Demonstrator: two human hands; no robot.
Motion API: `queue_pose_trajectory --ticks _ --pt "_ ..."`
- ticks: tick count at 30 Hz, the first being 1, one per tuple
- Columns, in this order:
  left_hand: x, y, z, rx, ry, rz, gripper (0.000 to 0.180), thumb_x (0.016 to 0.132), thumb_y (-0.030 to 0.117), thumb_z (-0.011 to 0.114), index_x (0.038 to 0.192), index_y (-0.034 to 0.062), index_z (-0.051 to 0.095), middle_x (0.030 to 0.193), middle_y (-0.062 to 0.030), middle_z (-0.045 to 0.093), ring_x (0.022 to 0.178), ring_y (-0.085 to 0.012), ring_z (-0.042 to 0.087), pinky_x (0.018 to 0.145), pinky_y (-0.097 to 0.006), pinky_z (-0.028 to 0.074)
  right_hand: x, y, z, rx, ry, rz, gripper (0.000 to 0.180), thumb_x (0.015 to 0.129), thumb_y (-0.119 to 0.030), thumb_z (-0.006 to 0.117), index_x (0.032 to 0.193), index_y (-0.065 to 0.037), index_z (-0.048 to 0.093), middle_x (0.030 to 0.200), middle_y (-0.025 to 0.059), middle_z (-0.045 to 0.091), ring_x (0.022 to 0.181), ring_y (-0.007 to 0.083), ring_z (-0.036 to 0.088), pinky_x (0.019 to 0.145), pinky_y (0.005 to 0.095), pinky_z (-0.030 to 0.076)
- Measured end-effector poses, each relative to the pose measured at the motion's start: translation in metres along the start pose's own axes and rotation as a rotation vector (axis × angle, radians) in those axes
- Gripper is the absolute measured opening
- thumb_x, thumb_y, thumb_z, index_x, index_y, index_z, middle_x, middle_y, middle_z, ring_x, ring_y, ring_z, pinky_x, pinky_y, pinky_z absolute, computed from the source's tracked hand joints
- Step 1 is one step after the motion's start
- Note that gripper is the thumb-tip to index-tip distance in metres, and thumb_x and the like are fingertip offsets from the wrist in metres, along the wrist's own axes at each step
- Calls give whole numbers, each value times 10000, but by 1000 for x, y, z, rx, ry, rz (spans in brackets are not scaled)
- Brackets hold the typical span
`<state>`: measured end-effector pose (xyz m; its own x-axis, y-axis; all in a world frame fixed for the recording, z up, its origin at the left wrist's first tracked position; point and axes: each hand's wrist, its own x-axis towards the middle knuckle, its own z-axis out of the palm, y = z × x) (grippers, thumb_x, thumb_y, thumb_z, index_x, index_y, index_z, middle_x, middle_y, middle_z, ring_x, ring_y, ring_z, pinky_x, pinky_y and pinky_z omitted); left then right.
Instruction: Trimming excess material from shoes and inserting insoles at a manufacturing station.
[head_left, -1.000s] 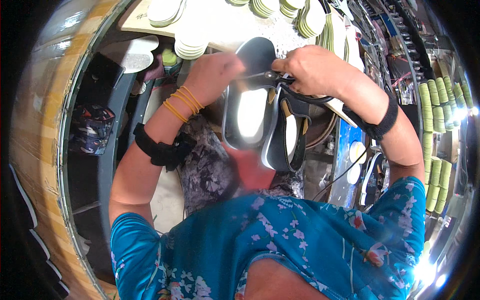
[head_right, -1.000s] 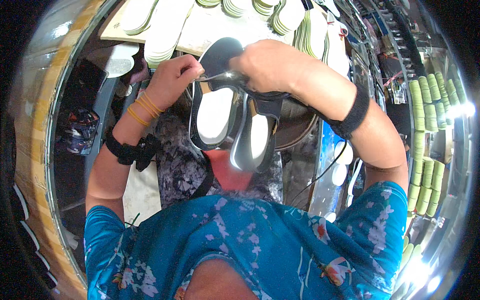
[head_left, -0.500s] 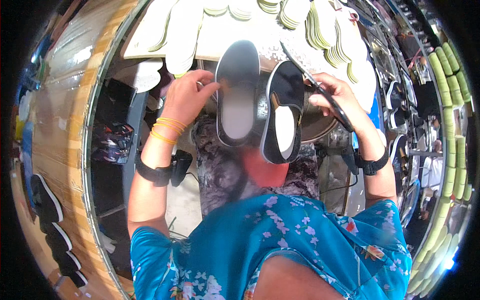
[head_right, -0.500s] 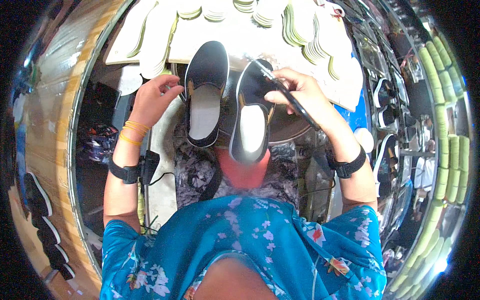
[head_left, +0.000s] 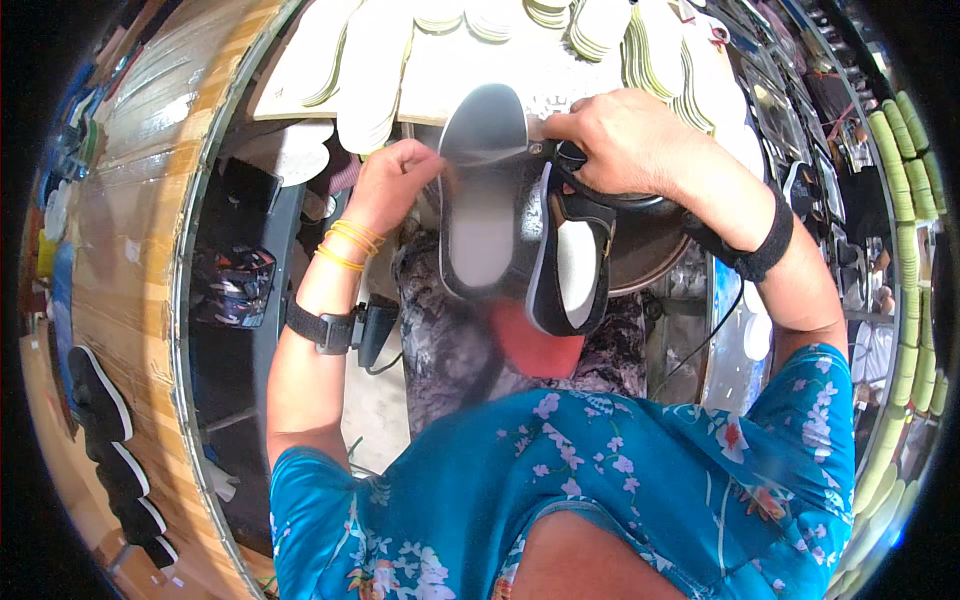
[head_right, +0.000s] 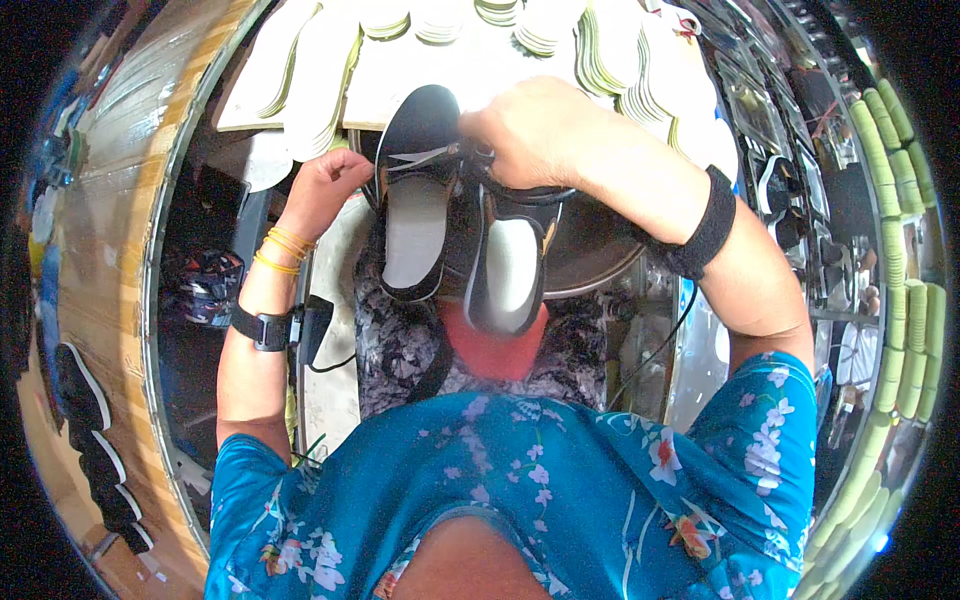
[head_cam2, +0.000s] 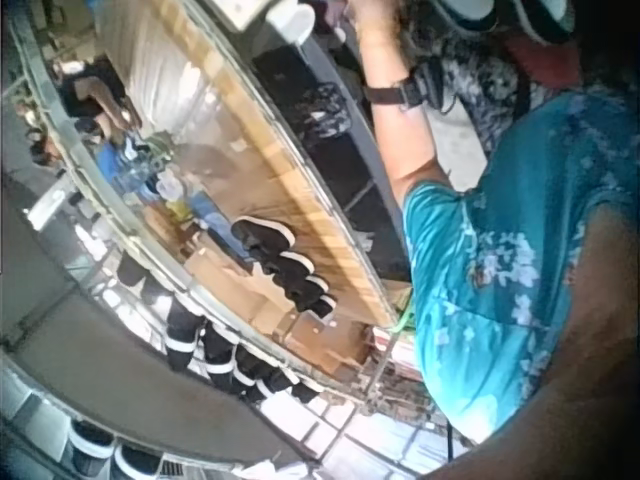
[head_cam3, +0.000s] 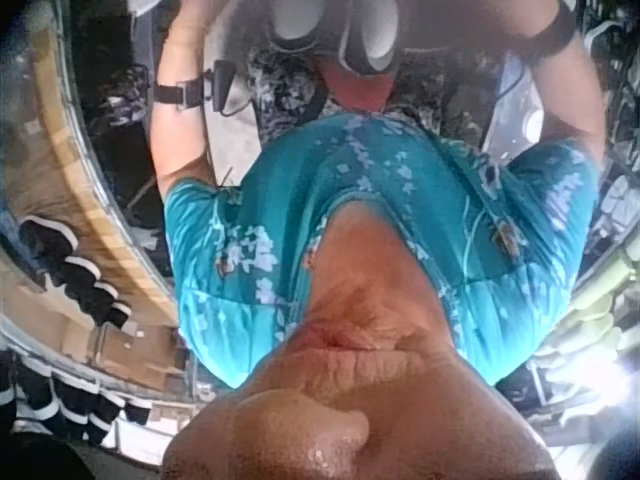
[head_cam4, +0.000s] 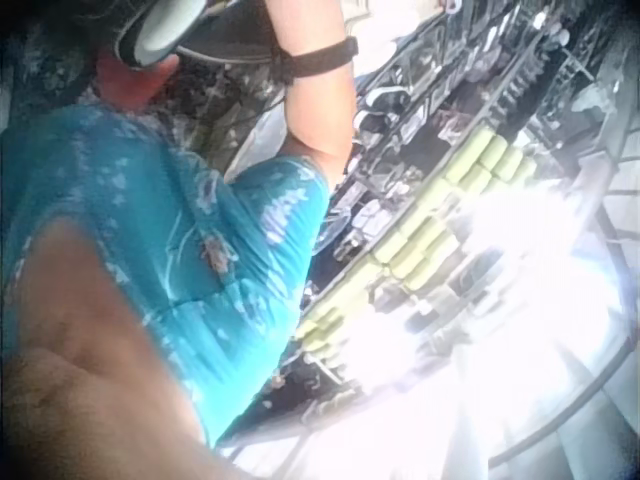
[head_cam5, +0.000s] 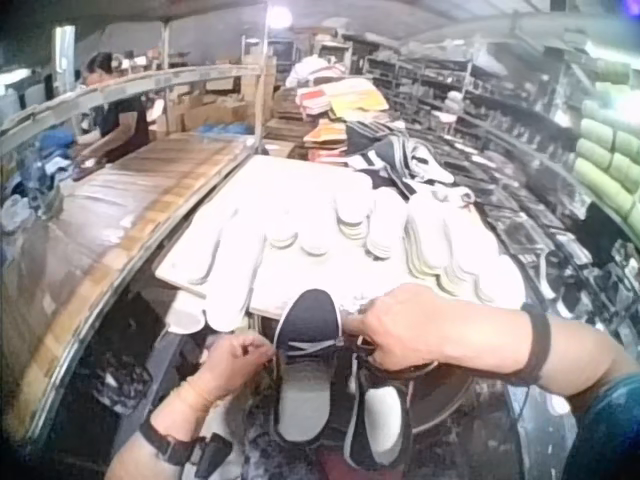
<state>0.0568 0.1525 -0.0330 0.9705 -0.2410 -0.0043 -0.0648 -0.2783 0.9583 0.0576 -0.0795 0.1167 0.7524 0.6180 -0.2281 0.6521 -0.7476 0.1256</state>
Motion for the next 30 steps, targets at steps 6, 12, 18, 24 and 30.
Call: queue_pose_trajectory --ticks 6,12,18,24,30 --pt "3 3 6 -29 11 38 146 802 158 599 840 16 603 716 26 563 660 -45 477 606 -193 394 31 -10 -13 -75 -94 -107 381 574 -114 617 954 -93 607 676 156 590 716 331 589 637 401 477" --pt "-8 36 -9 -211 236 -85 185 799 179 605 836 -3 618 730 18 579 666 -52 499 604 -195 403 19 -4 0 40 -18 -50 329 601 -110 625 928 -74 607 689 167 590 711 344 582 635 412 467" --pt "-46 79 6 368 -487 198 386 870 339 458 838 -20 598 680 -77 589 615 -147 566 561 -267 436 -75 21 47 1219 291 591 394 723 -330 686 1009 -76 593 586 -7 530 467 50 510 404 176 398" --pt "-29 103 83 929 -364 11 586 763 500 548 873 -75 584 791 -264 592 772 -380 592 668 -433 469 -112 -28 132 1577 406 847 419 744 -240 681 1063 -3 549 638 56 581 465 101 534 429 222 428" --pt "-16 120 96 588 -526 -230 532 773 409 586 870 -113 547 747 -234 596 701 -357 607 669 -382 485 -113 -44 149 1397 550 786 485 678 -298 720 1044 -27 556 713 109 608 649 190 603 590 302 455"
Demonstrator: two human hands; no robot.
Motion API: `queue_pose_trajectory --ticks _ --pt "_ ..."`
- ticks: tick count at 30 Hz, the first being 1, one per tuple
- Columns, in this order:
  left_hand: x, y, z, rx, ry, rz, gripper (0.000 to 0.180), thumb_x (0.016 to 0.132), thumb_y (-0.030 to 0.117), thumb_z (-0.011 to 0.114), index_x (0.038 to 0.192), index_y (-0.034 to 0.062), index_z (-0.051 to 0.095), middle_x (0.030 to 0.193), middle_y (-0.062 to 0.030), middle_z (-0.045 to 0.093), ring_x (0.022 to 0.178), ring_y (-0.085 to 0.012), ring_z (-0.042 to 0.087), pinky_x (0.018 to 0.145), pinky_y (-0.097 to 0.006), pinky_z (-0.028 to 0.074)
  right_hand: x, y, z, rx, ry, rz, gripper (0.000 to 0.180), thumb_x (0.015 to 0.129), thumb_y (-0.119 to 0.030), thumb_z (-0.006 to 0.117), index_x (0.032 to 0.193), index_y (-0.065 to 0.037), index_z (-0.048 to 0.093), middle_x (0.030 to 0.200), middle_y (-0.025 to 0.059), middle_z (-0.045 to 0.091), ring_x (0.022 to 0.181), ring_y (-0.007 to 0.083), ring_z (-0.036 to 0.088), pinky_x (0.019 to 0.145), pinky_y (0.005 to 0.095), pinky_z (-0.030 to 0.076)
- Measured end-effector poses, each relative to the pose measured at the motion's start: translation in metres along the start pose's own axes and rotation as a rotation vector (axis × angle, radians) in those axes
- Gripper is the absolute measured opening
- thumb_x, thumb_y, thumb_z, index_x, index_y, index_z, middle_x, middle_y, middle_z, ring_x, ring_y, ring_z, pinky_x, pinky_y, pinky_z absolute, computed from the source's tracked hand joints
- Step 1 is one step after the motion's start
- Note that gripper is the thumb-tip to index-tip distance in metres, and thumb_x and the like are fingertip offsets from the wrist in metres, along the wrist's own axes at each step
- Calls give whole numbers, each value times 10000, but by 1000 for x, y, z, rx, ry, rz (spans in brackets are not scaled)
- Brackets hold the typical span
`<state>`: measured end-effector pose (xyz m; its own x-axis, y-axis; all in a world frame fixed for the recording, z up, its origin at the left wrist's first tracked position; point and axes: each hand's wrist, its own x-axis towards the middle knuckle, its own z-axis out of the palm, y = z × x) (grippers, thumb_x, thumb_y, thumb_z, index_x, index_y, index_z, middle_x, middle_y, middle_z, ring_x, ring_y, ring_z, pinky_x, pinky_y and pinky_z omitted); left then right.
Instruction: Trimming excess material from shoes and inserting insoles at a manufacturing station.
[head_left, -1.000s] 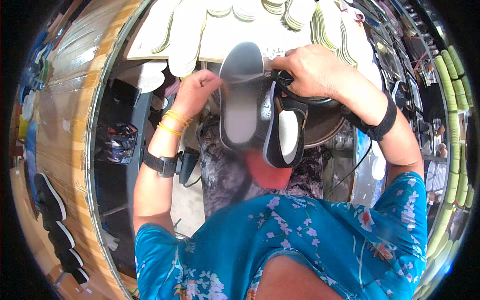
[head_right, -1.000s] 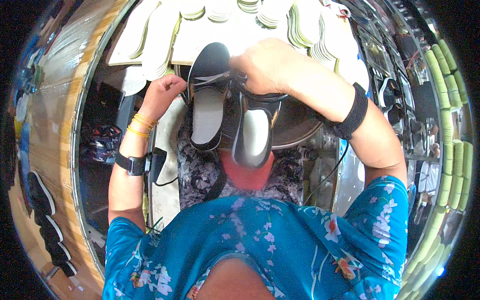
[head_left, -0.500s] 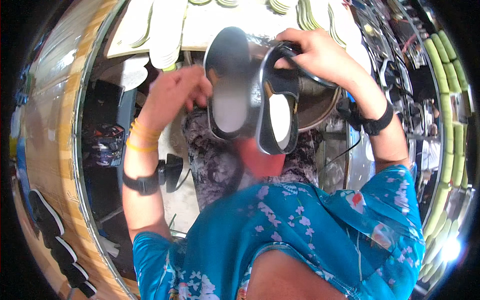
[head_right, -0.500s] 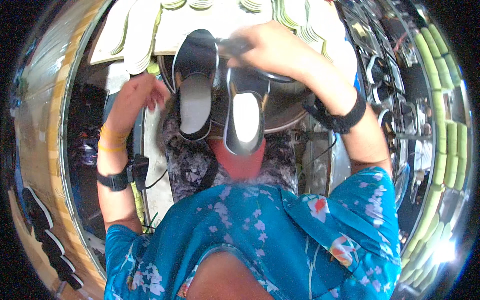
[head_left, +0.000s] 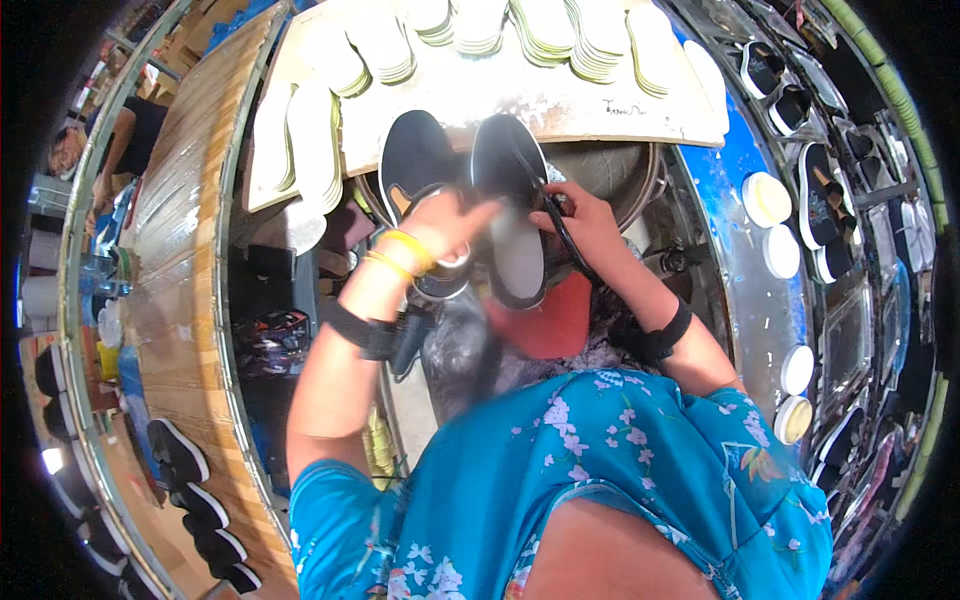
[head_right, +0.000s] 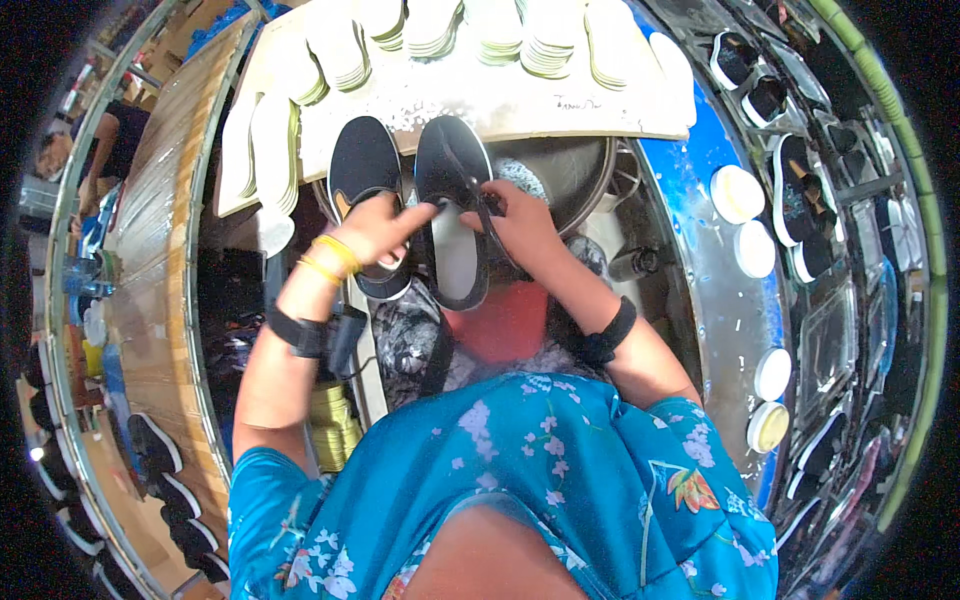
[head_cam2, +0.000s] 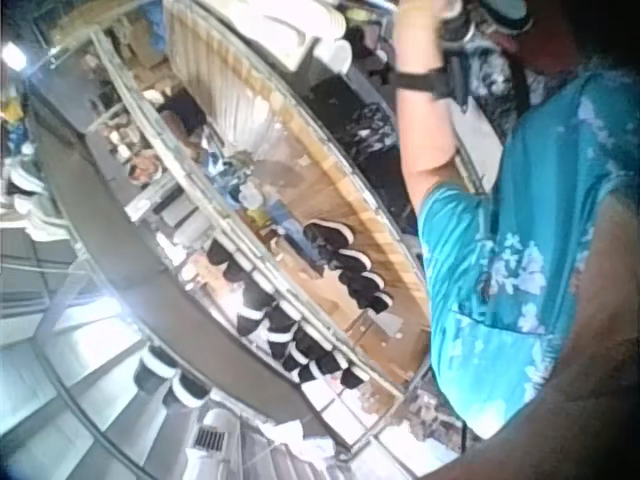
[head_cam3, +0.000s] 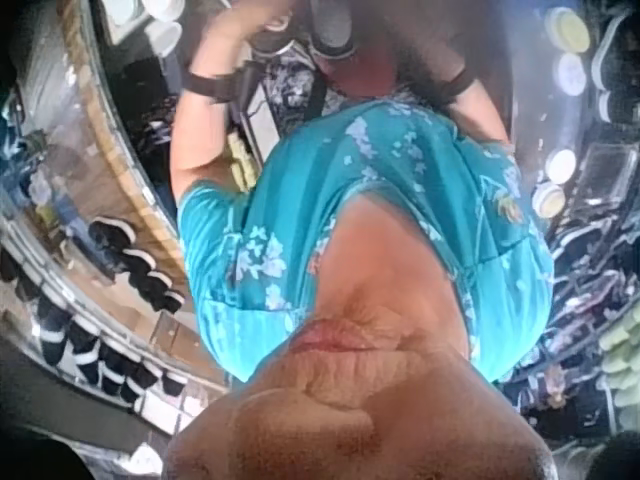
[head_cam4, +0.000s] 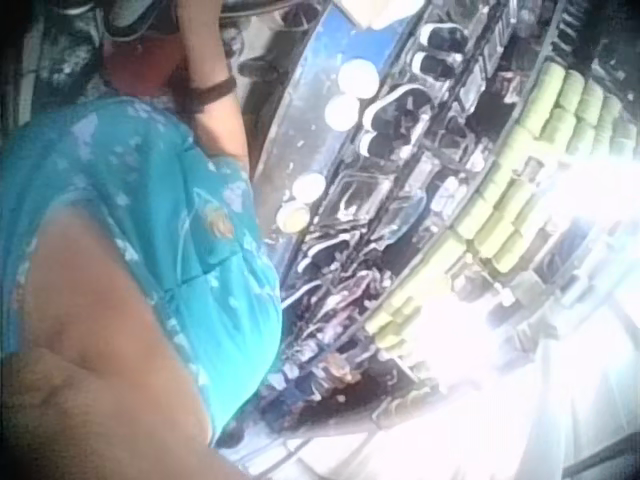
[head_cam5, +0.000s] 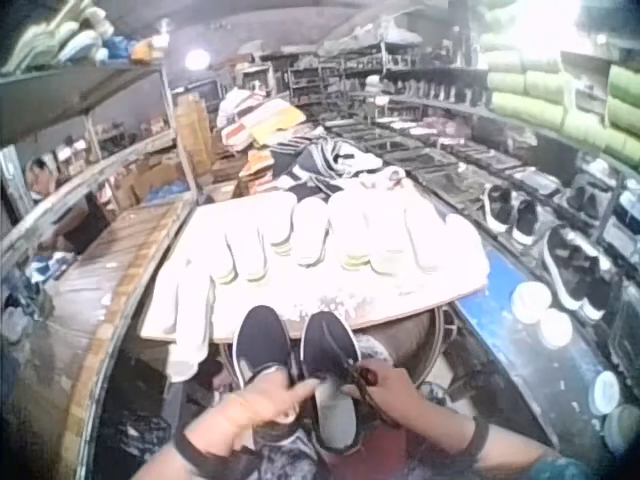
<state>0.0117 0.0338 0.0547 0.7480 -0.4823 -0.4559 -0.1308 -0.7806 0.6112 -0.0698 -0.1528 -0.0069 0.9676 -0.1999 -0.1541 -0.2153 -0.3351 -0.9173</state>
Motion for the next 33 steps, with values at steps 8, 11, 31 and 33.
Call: queue_pose_trajectory --ticks 8,11,31,33 --pt "-7 -51 -1 543 -174 84 793 667 136 641 1322 4 213 1351 -265 207 1239 -387 267 1026 -358 273 -1 -9 5 -180 9 -97 503 667 -279 714 1059 -29 524 770 177 607 739 322 601 668 367 463" --pt "0 -55 11 619 -60 -46 798 671 138 638 1324 -8 203 1367 -270 155 1246 -397 247 1027 -364 267 0 -5 8 -188 20 -86 498 669 -269 711 1064 -31 522 775 181 606 751 327 601 676 380 462" --pt "-28 -22 6 -34 322 234 283 825 183 496 1022 -15 543 927 -254 571 901 -389 549 765 -411 450 -3 -5 -32 338 27 251 456 759 -150 649 1175 -85 474 614 35 548 408 98 462 332 229 319" --pt "-61 -24 -25 -137 390 241 322 789 168 526 1061 -2 543 796 -208 610 726 -277 618 653 -371 469 -6 -6 -60 369 -129 212 425 853 -255 445 1224 -53 396 507 78 518 345 140 462 308 231 324"
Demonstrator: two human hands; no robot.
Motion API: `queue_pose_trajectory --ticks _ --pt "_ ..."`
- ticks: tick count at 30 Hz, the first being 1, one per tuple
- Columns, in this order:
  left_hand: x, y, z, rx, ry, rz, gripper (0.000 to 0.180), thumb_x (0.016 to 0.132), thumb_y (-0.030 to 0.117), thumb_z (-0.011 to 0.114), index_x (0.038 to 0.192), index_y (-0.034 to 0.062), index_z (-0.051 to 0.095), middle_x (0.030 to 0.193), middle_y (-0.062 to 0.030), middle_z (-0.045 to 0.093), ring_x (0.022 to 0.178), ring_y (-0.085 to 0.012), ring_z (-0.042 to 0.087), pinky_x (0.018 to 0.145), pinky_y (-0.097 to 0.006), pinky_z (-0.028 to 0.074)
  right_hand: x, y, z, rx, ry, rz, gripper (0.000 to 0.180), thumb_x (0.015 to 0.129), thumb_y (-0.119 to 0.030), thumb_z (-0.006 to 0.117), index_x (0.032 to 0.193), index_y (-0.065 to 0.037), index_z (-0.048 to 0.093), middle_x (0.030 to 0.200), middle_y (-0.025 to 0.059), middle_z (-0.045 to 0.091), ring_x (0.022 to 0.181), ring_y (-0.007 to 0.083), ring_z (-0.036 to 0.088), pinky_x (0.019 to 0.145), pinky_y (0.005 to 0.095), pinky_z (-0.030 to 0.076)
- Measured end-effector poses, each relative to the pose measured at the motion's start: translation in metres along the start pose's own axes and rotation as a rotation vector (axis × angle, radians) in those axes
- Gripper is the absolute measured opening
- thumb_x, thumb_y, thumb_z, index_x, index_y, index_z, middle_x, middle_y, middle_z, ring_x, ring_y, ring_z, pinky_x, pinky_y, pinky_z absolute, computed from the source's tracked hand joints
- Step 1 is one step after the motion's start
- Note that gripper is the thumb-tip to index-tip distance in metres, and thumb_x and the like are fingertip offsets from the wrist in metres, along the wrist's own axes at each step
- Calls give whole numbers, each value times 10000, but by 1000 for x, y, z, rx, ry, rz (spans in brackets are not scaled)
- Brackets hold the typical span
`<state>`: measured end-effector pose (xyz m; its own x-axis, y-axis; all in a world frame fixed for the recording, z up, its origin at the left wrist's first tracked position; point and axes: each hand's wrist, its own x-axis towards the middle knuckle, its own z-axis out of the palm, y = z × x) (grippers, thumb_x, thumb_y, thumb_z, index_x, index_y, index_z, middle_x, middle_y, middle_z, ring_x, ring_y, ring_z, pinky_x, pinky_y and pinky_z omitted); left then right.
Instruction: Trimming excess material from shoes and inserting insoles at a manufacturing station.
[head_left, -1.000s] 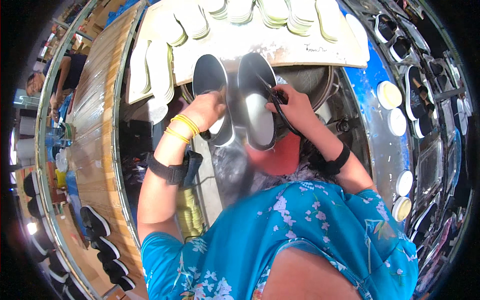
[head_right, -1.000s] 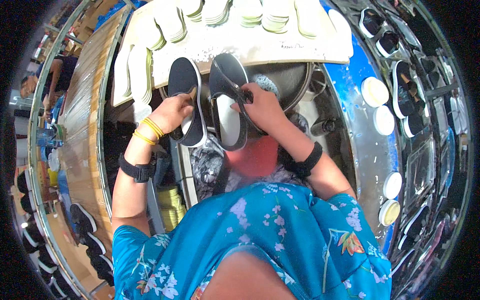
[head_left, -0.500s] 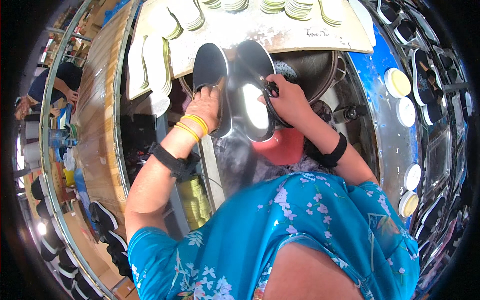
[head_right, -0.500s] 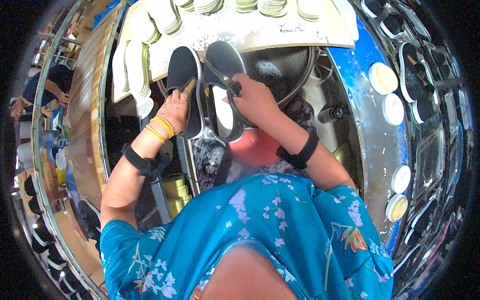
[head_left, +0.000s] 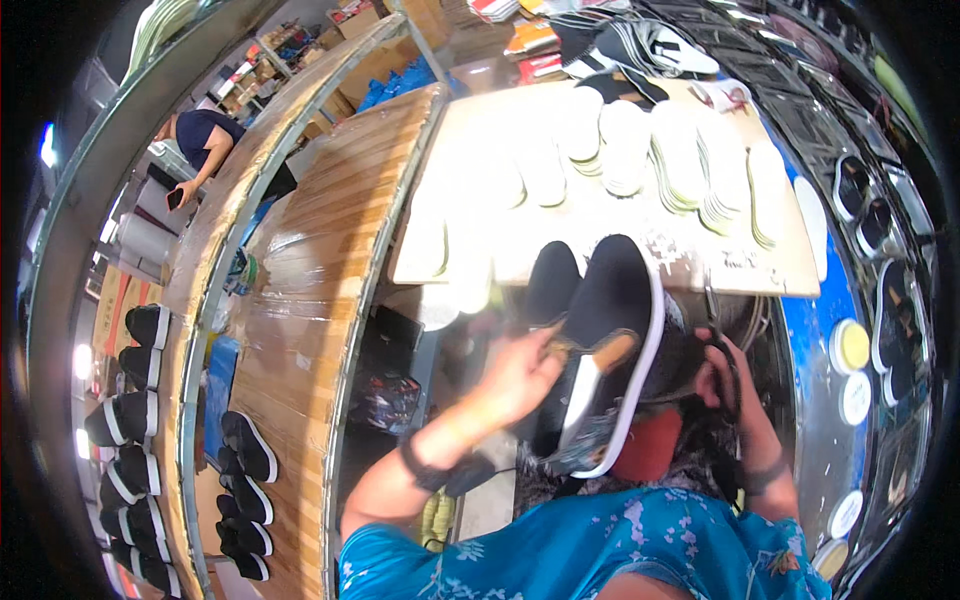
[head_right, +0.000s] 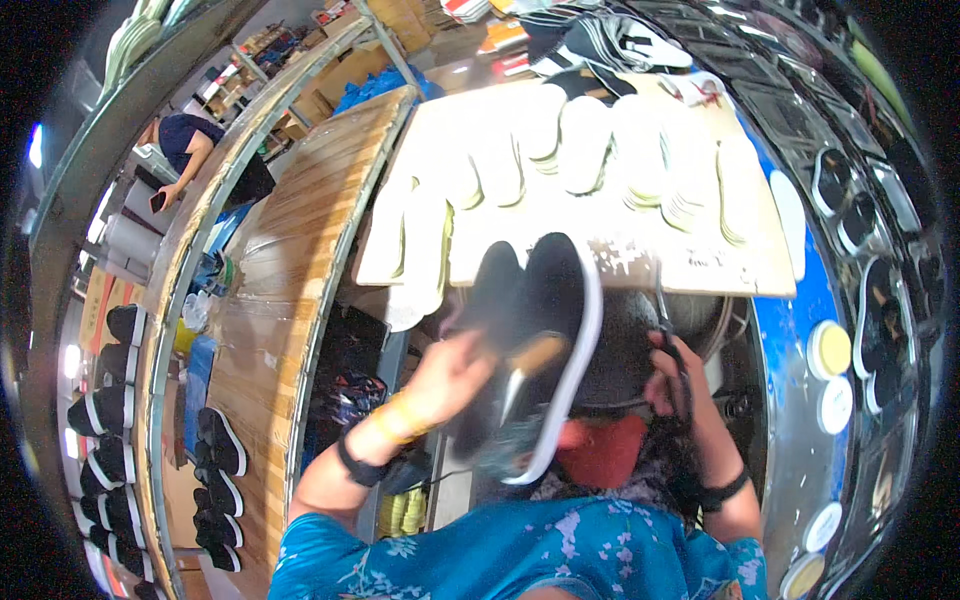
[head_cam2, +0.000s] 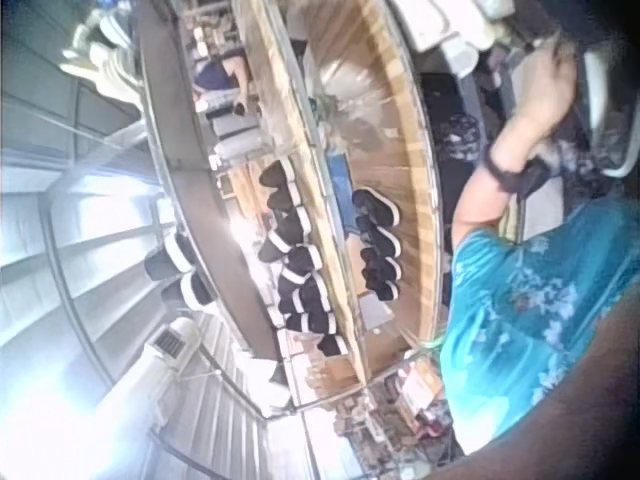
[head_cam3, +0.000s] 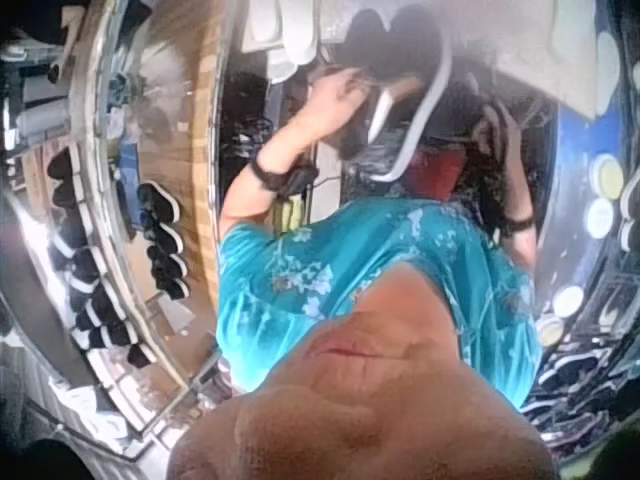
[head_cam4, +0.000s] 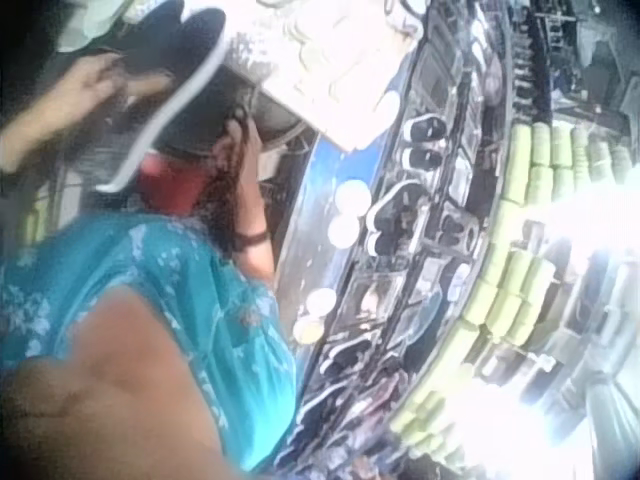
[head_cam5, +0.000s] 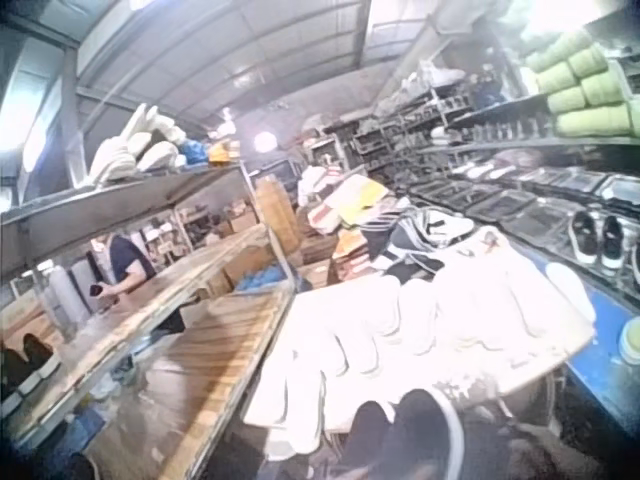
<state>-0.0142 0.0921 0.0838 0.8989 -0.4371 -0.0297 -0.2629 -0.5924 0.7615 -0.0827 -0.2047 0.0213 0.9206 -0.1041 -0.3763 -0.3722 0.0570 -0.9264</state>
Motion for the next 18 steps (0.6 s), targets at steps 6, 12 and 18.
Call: queue_pose_trajectory --ticks 6,12,18 --pt "51 -52 -150 -122 417 -52 137 790 104 568 780 -31 588 634 3 540 608 -65 465 517 -245 408 10 -12 -26 80 -159 20 506 815 -304 484 1210 -7 375 492 98 517 323 143 444 303 225 333" --pt "195 -199 -372 488 1063 -139 446 723 424 594 915 22 615 817 -173 624 755 -289 577 708 -357 450 41 -34 -15 205 -166 151 380 826 -76 413 1195 5 380 507 103 508 334 128 433 309 204 323" --pt "238 -183 -286 875 258 -92 411 877 323 426 1020 -39 558 997 -183 580 899 -255 557 805 -357 415 48 -34 -17 425 -165 429 435 868 -64 438 1286 -53 321 710 105 599 446 97 501 353 188 365"
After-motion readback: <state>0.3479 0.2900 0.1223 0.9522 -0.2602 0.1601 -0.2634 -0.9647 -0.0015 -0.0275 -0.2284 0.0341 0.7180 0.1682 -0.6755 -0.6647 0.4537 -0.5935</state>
